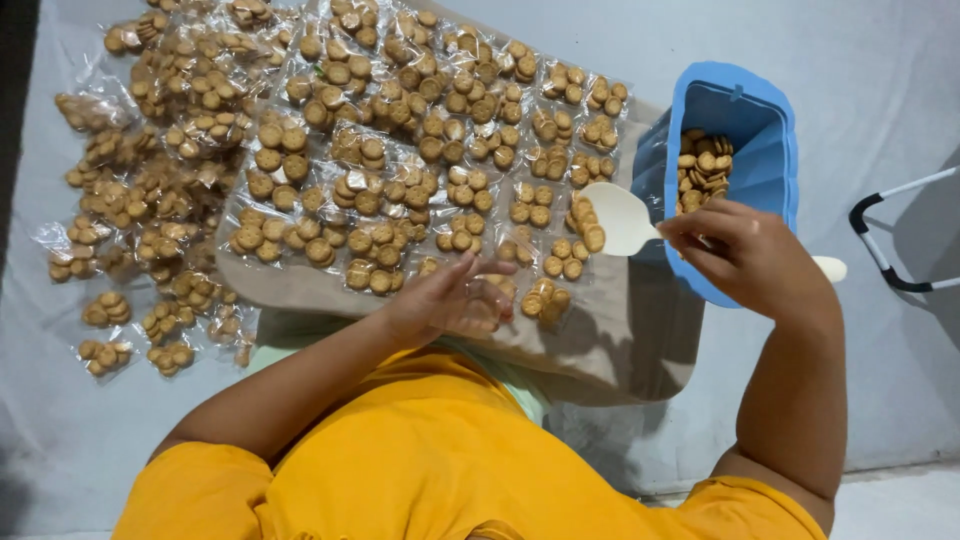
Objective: Manually packing small cookies into individual plastic bags and using a spoon to transfer them from a container.
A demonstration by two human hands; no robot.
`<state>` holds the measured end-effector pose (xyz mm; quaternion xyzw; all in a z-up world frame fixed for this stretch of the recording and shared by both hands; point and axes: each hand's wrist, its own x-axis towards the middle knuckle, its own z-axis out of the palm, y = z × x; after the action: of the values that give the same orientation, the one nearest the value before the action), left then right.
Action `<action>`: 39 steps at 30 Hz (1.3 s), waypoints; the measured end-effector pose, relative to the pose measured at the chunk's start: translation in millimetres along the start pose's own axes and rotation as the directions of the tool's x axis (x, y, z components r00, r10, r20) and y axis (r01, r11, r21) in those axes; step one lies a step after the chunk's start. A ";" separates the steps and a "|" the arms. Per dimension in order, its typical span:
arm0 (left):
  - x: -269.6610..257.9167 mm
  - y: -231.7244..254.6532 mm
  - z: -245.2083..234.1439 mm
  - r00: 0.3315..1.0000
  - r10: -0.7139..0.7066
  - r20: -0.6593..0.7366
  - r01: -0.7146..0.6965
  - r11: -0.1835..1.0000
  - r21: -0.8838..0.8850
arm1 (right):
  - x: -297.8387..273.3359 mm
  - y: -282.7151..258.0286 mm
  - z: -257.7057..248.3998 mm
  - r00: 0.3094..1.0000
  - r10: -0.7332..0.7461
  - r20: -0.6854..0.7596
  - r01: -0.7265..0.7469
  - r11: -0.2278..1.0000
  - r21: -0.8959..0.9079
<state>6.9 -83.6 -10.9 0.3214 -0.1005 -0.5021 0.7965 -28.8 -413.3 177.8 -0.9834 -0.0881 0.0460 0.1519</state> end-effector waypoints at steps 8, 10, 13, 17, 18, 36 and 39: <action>10.1 -12.1 -9.6 1.000 -0.019 0.010 0.019 1.000 -0.022 | 7.2 -54.7 30.1 0.963 -0.220 -0.154 0.135 0.892 -0.431; 14.0 -16.7 -15.9 0.999 -0.044 -0.018 0.043 0.998 -0.040 | 4.2 -56.2 38.7 0.956 -0.246 -0.158 0.119 0.823 -0.556; 12.5 -13.0 -12.9 0.996 -0.075 -0.052 0.072 0.996 -0.048 | 1.6 -62.1 39.2 0.892 -0.393 -0.221 0.157 0.730 -0.665; 3.9 -2.6 0.3 0.997 -0.041 -0.070 0.038 0.998 -0.047 | 3.4 -67.3 37.1 0.910 -0.302 -0.285 0.140 0.869 -0.475; 1.8 -0.2 2.3 0.997 -0.039 -0.072 0.036 0.999 -0.037 | 4.6 -67.7 38.1 0.931 -0.229 -0.283 0.135 0.939 -0.316; -5.6 -2.2 -9.3 0.971 0.235 0.033 -0.232 0.970 -0.071 | 30.6 -53.2 100.8 0.983 -0.111 -0.146 0.163 0.891 0.423; -12.0 -10.0 -4.3 0.955 0.276 -0.109 -0.287 0.951 -0.112 | 27.1 -55.0 106.4 0.978 -0.073 -0.194 0.154 0.883 0.443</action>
<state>-4.1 -74.3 -18.4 0.2753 -0.0767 -0.3734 0.8825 -23.5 -325.7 91.9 -0.9136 -0.1188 -0.0284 0.3877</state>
